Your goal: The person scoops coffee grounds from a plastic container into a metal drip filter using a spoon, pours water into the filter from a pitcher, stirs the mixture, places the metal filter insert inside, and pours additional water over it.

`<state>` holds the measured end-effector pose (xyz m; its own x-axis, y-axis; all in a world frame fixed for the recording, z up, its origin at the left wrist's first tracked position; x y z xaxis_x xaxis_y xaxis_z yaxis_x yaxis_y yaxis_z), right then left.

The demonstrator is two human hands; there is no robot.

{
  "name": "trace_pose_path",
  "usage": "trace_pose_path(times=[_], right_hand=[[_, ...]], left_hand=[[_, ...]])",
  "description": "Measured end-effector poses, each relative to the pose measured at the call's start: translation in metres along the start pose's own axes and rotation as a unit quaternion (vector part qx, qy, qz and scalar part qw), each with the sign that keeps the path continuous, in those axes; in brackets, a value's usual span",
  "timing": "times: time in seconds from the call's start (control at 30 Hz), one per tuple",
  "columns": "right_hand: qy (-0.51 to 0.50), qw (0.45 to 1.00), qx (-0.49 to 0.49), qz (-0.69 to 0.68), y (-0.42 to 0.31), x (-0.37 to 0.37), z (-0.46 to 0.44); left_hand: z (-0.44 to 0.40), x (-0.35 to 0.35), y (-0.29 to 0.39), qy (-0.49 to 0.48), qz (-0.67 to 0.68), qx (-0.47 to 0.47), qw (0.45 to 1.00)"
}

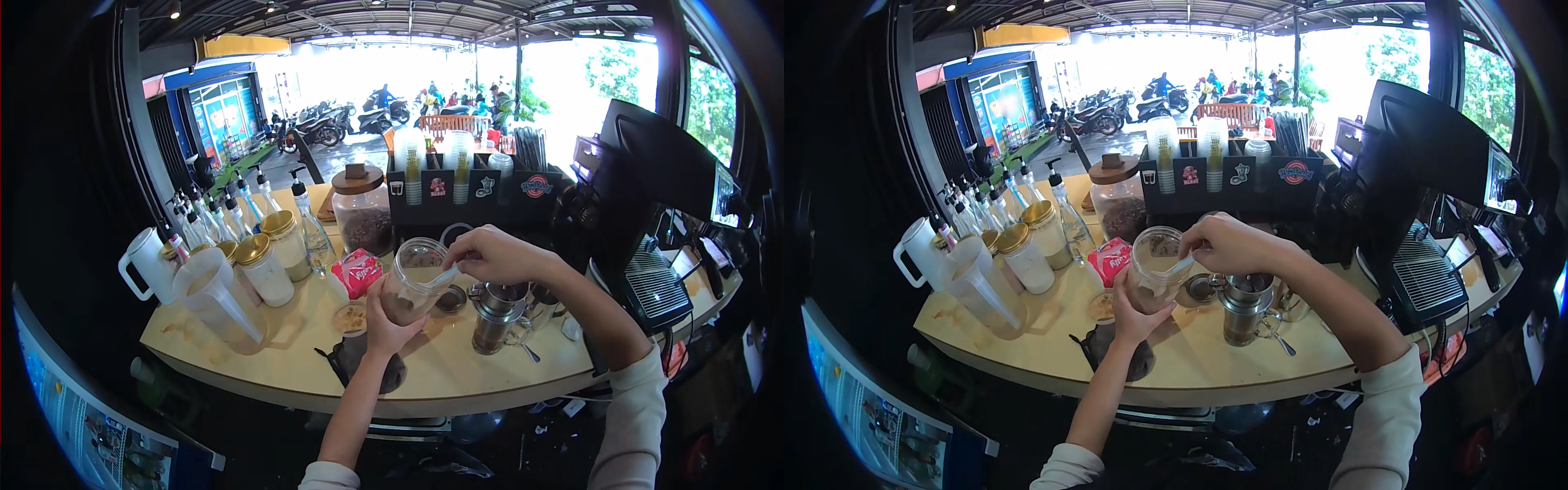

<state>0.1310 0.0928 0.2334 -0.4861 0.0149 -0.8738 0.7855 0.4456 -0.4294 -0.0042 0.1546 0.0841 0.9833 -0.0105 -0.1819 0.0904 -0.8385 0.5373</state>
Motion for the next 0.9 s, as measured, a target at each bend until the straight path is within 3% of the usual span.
trace_pose_path(times=[0.4, 0.7, 0.9], right_hand=[[0.062, 0.988, 0.063, -0.125, 0.044, -0.021, 0.016], [0.119, 0.959, 0.132, -0.219, 0.073, -0.062, 0.063], [0.132, 0.963, 0.144, -0.186, 0.091, -0.071, 0.108]], left_hand=[[0.002, 0.008, -0.008, -0.014, -0.001, -0.009, 1.000], [0.015, 0.015, -0.044, -0.008, 0.096, -0.097, 0.991], [0.011, 0.011, -0.035, -0.008, 0.052, -0.098, 0.994]])
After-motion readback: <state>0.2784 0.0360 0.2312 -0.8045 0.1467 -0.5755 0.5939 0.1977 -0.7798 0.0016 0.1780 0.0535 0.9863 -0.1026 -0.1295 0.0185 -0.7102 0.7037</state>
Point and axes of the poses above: each hand's wrist, its own z-axis away from the middle knuckle, its own x-axis out of the palm, y = z × x, the point moved 10 cm from there along -z, towards the middle knuckle, and after that the axes turned 5 degrees about x, right-handed, at the moved point
